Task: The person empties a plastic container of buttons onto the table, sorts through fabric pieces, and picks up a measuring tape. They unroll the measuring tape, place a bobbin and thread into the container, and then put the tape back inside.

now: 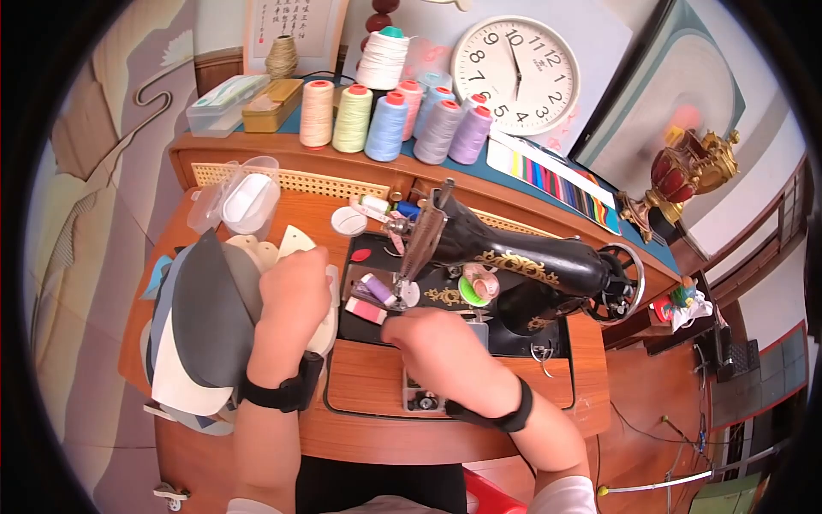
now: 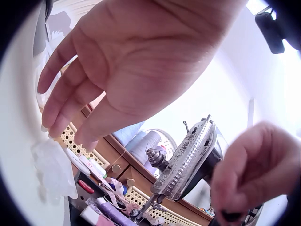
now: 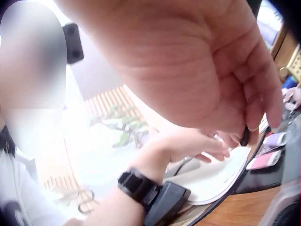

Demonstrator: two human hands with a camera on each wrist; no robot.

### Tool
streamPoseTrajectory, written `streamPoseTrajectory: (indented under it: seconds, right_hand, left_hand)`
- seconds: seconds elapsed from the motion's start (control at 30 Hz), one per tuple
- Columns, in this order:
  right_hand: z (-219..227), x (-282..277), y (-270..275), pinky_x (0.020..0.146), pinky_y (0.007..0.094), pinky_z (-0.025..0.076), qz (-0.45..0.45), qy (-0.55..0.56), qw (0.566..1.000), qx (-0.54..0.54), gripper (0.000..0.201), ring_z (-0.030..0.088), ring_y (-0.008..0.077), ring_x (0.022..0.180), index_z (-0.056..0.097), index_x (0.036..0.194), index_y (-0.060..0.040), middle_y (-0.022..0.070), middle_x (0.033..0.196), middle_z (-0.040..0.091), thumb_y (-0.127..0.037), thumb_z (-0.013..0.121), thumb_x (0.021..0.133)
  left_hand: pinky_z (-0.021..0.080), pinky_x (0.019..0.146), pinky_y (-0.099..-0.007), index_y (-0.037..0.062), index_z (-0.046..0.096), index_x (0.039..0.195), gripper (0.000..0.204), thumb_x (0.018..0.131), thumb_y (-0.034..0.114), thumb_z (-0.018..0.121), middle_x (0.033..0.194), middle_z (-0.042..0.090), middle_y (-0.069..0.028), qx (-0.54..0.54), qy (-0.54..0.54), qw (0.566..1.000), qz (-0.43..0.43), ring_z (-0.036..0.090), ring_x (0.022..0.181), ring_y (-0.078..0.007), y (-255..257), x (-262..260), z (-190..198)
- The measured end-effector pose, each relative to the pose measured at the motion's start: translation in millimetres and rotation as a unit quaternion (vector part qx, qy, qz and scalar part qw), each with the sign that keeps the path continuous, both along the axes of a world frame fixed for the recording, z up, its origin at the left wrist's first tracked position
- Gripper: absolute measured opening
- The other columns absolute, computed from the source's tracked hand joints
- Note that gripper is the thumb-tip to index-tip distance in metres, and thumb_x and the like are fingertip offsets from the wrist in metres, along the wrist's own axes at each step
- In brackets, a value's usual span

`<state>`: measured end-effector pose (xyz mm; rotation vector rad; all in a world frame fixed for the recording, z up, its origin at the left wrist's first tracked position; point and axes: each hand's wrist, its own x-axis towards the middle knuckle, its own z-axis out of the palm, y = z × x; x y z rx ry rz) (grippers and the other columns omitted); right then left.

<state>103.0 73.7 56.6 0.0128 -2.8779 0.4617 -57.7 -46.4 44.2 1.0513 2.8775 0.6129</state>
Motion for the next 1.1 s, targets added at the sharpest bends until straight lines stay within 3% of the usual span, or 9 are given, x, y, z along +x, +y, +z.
streamPoseTrajectory:
  seconds: [0.1,0.17,0.23,0.3,0.37,0.57,0.67,0.8,1.1]
  right_hand:
    - [-2.3,38.9,40.3,0.066,0.0342,0.050,-0.026,-0.007,0.985,-0.173,0.011,0.064,0.0282,0.075,0.065,0.088,-0.0033,0.0131,0.081,0.065,0.002,0.060,0.080]
    - [-4.1,60.7,60.0,0.064,0.0253,0.047,-0.119,-0.033,0.955,-0.271,0.011,0.057,0.0086,0.072,0.067,0.095,-0.0004,0.0047,0.078,0.064,0.002,0.059,0.086]
    - [-9.3,71.9,77.3,0.062,0.0227,0.045,-0.170,-0.048,0.929,-0.326,0.010,0.053,0.0052,0.070,0.067,0.095,-0.0005,-0.0002,0.077,0.061,0.000,0.059,0.088]
    - [-11.9,73.7,91.0,0.060,0.0207,0.043,-0.169,-0.052,0.915,-0.362,0.012,0.049,0.0035,0.068,0.066,0.098,-0.0014,-0.0030,0.077,0.059,-0.001,0.058,0.089]
    - [-20.0,72.9,98.8,0.062,0.0195,0.042,-0.131,-0.033,0.894,-0.428,0.013,0.048,0.0028,0.070,0.065,0.101,-0.0015,-0.0039,0.078,0.058,-0.002,0.056,0.091]
    - [-49.8,73.5,103.4,0.061,0.0251,0.043,-0.129,0.049,0.871,-0.472,0.016,0.050,0.0091,0.065,0.064,0.100,-0.0004,0.0030,0.070,0.056,-0.003,0.052,0.090]
    - [-44.4,75.1,103.6,0.066,0.0343,0.048,-0.200,0.089,0.903,-0.369,0.020,0.061,0.0277,0.068,0.063,0.099,-0.0009,0.0168,0.073,0.060,0.000,0.052,0.083]
    - [-50.1,73.7,107.4,0.072,0.0396,0.049,-0.222,0.091,0.898,-0.369,0.018,0.064,0.0349,0.079,0.064,0.095,-0.0005,0.0210,0.082,0.063,0.001,0.052,0.083]
    - [-49.6,75.6,106.9,0.075,0.0445,0.049,-0.220,0.160,0.917,-0.291,0.011,0.061,0.0392,0.083,0.064,0.089,-0.0007,0.0227,0.085,0.063,0.000,0.055,0.082]
  left_hand:
    - [0.049,0.077,-0.0422,0.0053,0.066,0.096,0.017,0.080,0.011,0.065,0.088,0.066,-0.0164,0.011,0.038,0.999,-0.007,0.063,0.089,-0.0334,-1.4,13.5,9.8]
    - [0.049,0.076,-0.0419,0.0041,0.067,0.091,0.013,0.080,0.010,0.063,0.089,0.066,-0.0162,-0.015,0.026,0.997,-0.065,0.063,0.087,-0.0334,-0.7,24.4,20.0]
    - [0.049,0.076,-0.0413,0.0031,0.067,0.089,0.012,0.080,0.009,0.062,0.088,0.065,-0.0161,0.020,0.010,0.990,-0.137,0.062,0.086,-0.0333,2.8,38.4,21.3]
    - [0.049,0.076,-0.0405,0.0028,0.067,0.090,0.012,0.081,0.009,0.061,0.087,0.064,-0.0155,0.022,-0.075,0.937,-0.341,0.061,0.085,-0.0332,13.3,59.6,29.3]
    - [0.048,0.076,-0.0404,0.0011,0.066,0.089,0.013,0.082,0.009,0.060,0.087,0.064,-0.0159,0.005,-0.072,0.930,-0.360,0.061,0.085,-0.0335,30.9,81.0,34.2]
    - [0.050,0.073,-0.0423,-0.0034,0.064,0.084,0.012,0.080,0.004,0.055,0.087,0.063,-0.0184,-0.067,0.029,0.925,-0.374,0.062,0.086,-0.0332,98.2,107.5,16.3]
    - [0.052,0.070,-0.0423,-0.0012,0.065,0.082,0.012,0.076,0.002,0.055,0.083,0.064,-0.0177,-0.093,0.104,0.933,-0.331,0.064,0.083,-0.0324,124.4,105.2,6.6]
    - [0.053,0.068,-0.0398,0.0050,0.067,0.080,0.011,0.074,0.007,0.058,0.076,0.065,-0.0155,-0.018,0.160,0.940,-0.301,0.066,0.076,-0.0314,152.8,94.0,-12.9]
    - [0.049,0.083,-0.0439,0.0093,0.070,0.099,0.025,0.080,0.018,0.056,0.099,0.067,-0.0146,-0.070,0.236,0.946,-0.212,0.064,0.097,-0.0311,193.4,74.9,-51.8]
